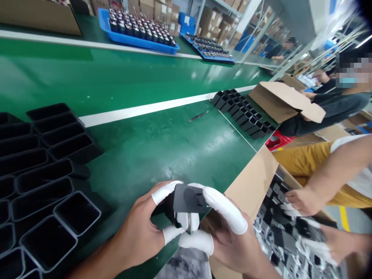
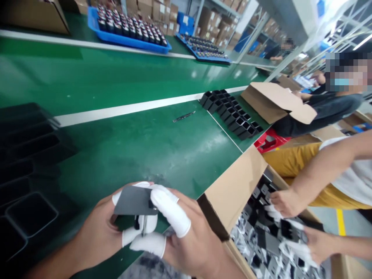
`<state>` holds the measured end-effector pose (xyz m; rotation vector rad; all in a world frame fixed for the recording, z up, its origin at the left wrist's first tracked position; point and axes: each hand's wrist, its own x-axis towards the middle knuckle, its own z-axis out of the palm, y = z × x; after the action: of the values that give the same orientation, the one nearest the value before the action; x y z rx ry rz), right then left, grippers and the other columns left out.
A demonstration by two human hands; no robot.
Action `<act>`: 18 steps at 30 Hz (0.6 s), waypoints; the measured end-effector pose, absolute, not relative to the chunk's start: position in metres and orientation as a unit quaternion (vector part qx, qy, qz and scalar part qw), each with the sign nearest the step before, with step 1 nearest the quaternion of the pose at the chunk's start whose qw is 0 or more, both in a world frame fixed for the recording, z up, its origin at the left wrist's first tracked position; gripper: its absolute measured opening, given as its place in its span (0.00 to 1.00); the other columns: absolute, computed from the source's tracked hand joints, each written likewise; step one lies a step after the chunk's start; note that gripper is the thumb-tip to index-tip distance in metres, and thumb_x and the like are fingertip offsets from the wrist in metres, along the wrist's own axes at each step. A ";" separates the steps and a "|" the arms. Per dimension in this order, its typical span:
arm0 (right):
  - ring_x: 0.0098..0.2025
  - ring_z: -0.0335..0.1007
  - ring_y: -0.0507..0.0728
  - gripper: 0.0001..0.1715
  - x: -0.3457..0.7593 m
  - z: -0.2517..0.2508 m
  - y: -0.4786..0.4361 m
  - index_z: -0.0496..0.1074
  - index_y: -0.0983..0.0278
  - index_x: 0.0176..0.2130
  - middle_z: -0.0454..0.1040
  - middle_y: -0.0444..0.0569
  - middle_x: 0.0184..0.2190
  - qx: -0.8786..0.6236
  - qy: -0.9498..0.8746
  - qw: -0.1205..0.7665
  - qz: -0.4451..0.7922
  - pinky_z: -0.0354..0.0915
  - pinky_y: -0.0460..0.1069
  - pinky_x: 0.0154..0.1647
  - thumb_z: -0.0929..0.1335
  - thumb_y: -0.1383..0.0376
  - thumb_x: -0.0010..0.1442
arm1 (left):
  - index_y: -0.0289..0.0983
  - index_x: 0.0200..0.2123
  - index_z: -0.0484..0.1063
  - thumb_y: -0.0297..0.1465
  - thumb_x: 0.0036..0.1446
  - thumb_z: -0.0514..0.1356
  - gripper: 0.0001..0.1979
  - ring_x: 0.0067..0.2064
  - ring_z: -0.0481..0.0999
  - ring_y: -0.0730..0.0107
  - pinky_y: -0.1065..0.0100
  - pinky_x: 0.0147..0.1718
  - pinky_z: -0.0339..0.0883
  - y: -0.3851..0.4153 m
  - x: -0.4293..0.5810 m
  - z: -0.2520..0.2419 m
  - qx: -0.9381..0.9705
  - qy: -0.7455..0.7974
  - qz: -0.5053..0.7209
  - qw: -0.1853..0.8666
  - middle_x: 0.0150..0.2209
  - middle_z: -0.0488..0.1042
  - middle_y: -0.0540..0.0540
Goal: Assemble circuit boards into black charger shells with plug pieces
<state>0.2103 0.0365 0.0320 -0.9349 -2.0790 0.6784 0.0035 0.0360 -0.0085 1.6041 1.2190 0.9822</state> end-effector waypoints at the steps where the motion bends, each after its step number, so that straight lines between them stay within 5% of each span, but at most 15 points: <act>1: 0.57 0.75 0.65 0.54 0.210 0.032 0.037 0.50 0.51 0.71 0.71 0.54 0.61 -0.364 -0.807 0.377 0.273 0.73 0.58 0.59 0.77 0.66 0.57 | 0.54 0.57 0.66 0.27 0.51 0.67 0.32 0.52 0.80 0.66 0.72 0.51 0.75 0.037 0.003 -0.008 0.650 0.484 0.394 0.433 0.56 0.76 0.57; 10: 0.63 0.68 0.60 0.54 0.198 0.051 0.043 0.42 0.54 0.72 0.72 0.51 0.60 -0.361 -0.851 0.313 0.215 0.67 0.53 0.64 0.74 0.65 0.61 | 0.49 0.57 0.69 0.21 0.48 0.63 0.33 0.56 0.77 0.62 0.68 0.54 0.73 0.038 0.001 -0.005 0.627 0.473 0.404 0.469 0.58 0.75 0.53; 14: 0.68 0.58 0.62 0.57 0.199 0.049 0.043 0.44 0.50 0.72 0.66 0.50 0.65 -0.416 -0.825 0.249 0.290 0.63 0.56 0.67 0.77 0.60 0.57 | 0.46 0.56 0.71 0.23 0.48 0.66 0.30 0.55 0.78 0.59 0.65 0.54 0.74 0.037 0.002 -0.008 0.637 0.477 0.403 0.452 0.57 0.75 0.49; 18: 0.70 0.55 0.66 0.66 0.197 0.022 0.032 0.37 0.43 0.71 0.58 0.50 0.70 -0.473 -0.685 0.334 0.442 0.58 0.64 0.69 0.79 0.52 0.52 | 0.42 0.58 0.69 0.27 0.48 0.68 0.32 0.58 0.76 0.54 0.59 0.57 0.73 0.036 0.004 -0.010 0.619 0.494 0.401 0.461 0.58 0.75 0.44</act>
<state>0.1974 0.0315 0.0222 -1.2352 -1.7884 1.1538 0.0044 0.0358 -0.0104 1.5227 1.2160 0.9868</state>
